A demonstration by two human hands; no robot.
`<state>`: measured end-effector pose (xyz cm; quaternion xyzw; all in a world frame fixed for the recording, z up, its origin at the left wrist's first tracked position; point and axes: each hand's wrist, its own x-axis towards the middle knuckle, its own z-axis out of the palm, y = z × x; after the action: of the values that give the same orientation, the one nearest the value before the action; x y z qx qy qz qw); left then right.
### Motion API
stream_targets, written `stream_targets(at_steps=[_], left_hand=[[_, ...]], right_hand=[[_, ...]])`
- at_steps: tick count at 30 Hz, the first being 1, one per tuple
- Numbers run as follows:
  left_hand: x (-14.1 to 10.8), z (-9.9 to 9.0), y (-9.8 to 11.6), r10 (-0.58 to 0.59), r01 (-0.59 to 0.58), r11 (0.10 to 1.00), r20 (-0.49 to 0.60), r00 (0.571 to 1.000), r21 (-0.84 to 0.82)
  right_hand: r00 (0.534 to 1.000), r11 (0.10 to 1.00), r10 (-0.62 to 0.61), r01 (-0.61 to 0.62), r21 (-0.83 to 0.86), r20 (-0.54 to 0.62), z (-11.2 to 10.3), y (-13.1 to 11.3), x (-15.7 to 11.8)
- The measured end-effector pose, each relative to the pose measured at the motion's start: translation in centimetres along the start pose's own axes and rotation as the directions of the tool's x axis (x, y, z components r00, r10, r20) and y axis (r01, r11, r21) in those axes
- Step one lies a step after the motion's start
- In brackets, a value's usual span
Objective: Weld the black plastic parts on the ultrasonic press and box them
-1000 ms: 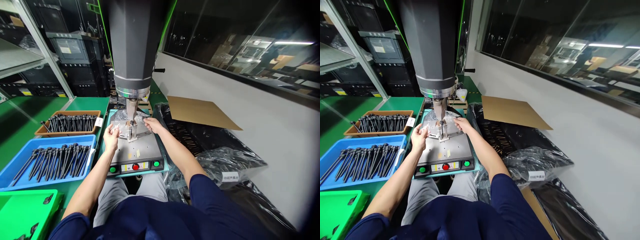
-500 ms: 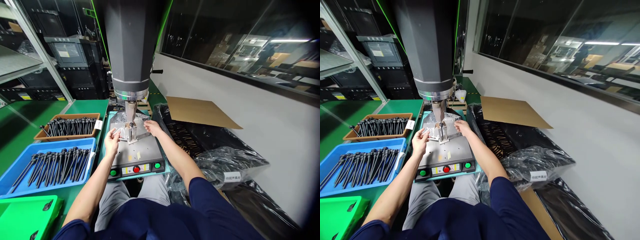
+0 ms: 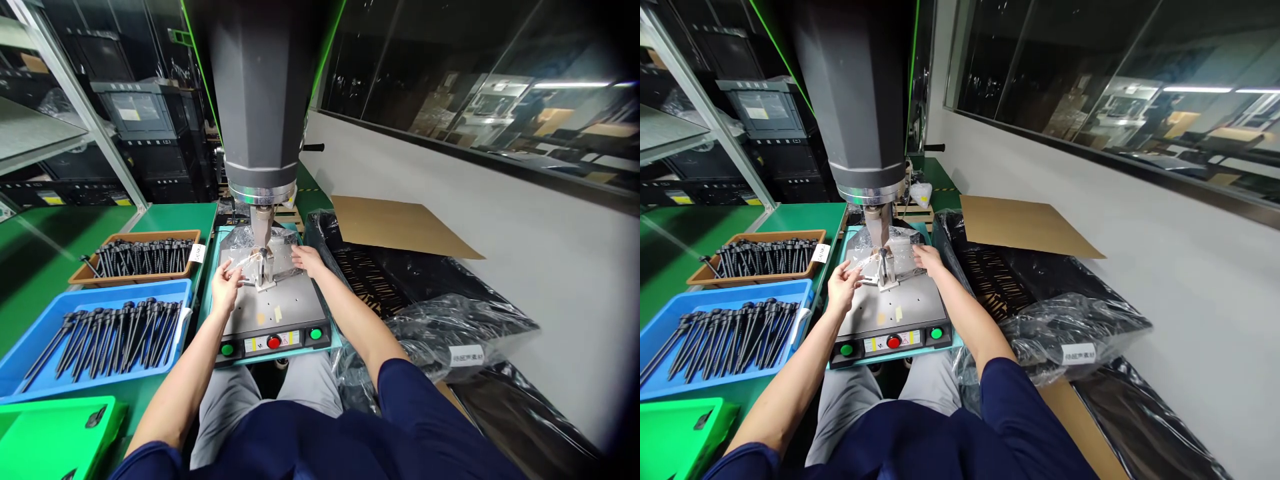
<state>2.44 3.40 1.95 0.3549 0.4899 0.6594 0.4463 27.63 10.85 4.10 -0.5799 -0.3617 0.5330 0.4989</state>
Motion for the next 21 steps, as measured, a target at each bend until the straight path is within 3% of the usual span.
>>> stream_targets(at_steps=[7, 21], left_hand=[[-0.3, -0.5, 0.0, -0.076, 0.076, 0.997, 0.019, 0.997, 0.02], [-0.4, -0.6, -0.6, -0.045, 0.043, 0.998, 0.049, 0.998, 0.041]], right_hand=[[0.987, 0.998, -0.045, 0.039, -0.039, -0.157, -1.8, 0.3, -0.2], [0.994, 0.998, 0.037, -0.041, -0.037, -0.106, -1.0, 2.1, -0.7]])
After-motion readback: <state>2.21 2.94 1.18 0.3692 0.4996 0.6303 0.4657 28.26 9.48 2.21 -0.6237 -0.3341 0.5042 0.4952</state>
